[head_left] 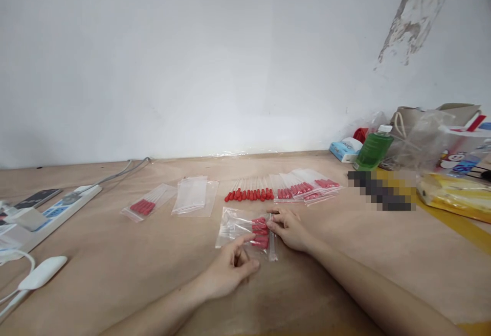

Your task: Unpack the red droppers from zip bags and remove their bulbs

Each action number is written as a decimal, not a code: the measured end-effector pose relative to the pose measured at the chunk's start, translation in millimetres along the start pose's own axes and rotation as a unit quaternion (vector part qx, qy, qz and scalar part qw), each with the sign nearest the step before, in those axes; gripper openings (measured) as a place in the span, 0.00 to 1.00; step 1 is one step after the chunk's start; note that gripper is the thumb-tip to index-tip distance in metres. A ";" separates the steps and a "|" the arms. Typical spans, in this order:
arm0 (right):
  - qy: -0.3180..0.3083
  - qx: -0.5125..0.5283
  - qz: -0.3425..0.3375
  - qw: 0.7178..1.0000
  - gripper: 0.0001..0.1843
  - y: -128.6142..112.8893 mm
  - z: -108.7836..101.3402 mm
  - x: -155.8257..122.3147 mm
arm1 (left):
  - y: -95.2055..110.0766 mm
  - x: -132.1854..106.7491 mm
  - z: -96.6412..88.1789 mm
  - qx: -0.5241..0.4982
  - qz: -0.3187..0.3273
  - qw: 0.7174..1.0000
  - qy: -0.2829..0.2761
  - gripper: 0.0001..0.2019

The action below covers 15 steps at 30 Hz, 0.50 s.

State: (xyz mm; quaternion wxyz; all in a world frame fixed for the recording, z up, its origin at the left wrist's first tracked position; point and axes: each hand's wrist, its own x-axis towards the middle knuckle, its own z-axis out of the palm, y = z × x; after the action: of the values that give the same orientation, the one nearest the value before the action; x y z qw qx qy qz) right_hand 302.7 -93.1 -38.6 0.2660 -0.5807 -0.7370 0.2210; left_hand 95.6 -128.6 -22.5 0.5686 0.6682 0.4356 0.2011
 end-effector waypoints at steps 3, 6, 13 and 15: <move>0.003 0.002 0.033 0.999 0.13 -3.1 0.1 4.6 | 14.2 -3.5 -10.7 0.131 -0.006 0.991 -0.013 0.23; 0.010 0.007 0.041 0.999 0.17 -7.6 3.2 8.9 | 22.7 6.6 -20.6 0.286 0.172 0.940 0.074 0.15; -0.028 0.024 0.034 0.999 0.17 -10.7 0.8 4.9 | 1.3 31.5 -31.3 0.377 0.242 0.893 0.042 0.26; -0.045 0.030 0.038 0.998 0.11 -11.0 -2.4 1.4 | -1.6 31.5 -31.6 0.370 0.243 0.896 0.044 0.25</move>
State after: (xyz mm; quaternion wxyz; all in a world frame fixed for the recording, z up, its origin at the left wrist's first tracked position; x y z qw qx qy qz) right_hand 295.9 -94.2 -29.6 0.2418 -0.5892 -0.7188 0.2788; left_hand 87.8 -84.6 -22.5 0.1939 0.9058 0.3269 0.1870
